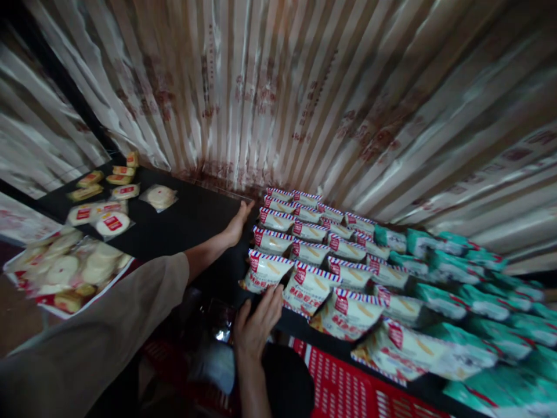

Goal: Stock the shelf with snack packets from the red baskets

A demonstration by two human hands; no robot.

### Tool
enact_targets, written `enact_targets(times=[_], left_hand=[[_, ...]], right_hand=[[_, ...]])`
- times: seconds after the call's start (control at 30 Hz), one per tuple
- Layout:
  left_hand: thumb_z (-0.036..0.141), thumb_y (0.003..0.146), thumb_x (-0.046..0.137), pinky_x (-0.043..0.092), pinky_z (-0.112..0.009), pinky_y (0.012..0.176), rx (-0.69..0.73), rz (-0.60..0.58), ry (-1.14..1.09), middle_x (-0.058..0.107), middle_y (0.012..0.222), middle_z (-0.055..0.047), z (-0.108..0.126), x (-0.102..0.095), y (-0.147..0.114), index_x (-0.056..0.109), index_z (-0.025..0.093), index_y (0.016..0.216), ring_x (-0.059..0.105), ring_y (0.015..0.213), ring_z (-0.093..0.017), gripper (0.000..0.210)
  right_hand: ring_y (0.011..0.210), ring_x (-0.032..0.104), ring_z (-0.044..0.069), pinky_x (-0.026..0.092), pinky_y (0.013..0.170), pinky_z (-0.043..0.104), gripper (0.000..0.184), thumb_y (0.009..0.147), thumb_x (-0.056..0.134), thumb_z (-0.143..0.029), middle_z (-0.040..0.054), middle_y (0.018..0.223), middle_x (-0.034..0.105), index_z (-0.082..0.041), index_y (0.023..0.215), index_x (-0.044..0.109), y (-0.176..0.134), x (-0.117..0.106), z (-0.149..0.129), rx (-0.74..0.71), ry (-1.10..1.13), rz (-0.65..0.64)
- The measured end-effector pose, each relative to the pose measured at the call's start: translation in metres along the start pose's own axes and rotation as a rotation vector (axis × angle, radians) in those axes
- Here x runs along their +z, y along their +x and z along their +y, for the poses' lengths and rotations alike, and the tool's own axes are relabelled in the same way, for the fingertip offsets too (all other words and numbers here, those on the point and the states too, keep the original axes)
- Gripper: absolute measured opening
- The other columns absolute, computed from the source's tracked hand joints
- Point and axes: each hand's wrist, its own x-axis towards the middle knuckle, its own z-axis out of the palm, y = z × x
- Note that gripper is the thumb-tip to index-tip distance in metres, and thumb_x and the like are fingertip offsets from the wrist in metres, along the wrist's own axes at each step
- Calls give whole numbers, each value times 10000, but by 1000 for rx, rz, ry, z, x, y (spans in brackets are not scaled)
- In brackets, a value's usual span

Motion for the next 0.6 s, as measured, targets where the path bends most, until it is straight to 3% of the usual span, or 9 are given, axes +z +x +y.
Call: enact_targets(times=[0.07,0.17,0.3,0.37,0.47,0.6], left_hand=[[624,870,201,249,-399,1084,37,28,5,436,1387,-24,9,-11,-23,531,224,1219,304,1331,-226,624],[566,897,197,391,-398,973,131,58,28,530,1286,-87,29,-27,-71,590,156,1119,451,1220,-248,609],[487,862,377,476,-333,815,175,63,183,633,1075,-103,39,-49,-151,638,135,974,573,1016,-228,452],[424,841,427,482,-286,755,93,73,290,658,950,-72,25,-61,-191,646,154,902,595,912,-192,352],[310,797,465,471,-277,748,-136,93,453,655,834,-33,-19,-81,-242,631,177,869,586,793,-160,224],[130,653,563,433,-324,842,-413,81,715,652,935,-50,-85,-102,-287,617,186,886,577,914,-213,246]], right_hand=[[1348,167,354,290,975,614,668,886,376,-288,221,1478,140,-118,1441,45,0,-1,-1,-4,-13,-9],[1345,167,358,288,980,609,667,881,387,-278,226,1476,135,-106,1438,64,-3,-5,-4,-19,-30,-13],[1336,203,337,304,985,582,636,868,414,-247,236,1450,205,-91,1422,143,-14,-15,-15,-72,-3,1],[1311,270,307,332,976,557,556,871,400,-225,214,1412,298,-117,1392,241,-26,-20,-21,-100,49,-56],[1214,407,254,380,948,508,418,870,380,-191,155,1302,456,-170,1285,418,-56,-23,-25,-148,124,-195],[1073,514,228,431,898,444,350,832,396,-165,113,1129,596,-181,1142,558,-108,-10,-9,-153,68,-439]])
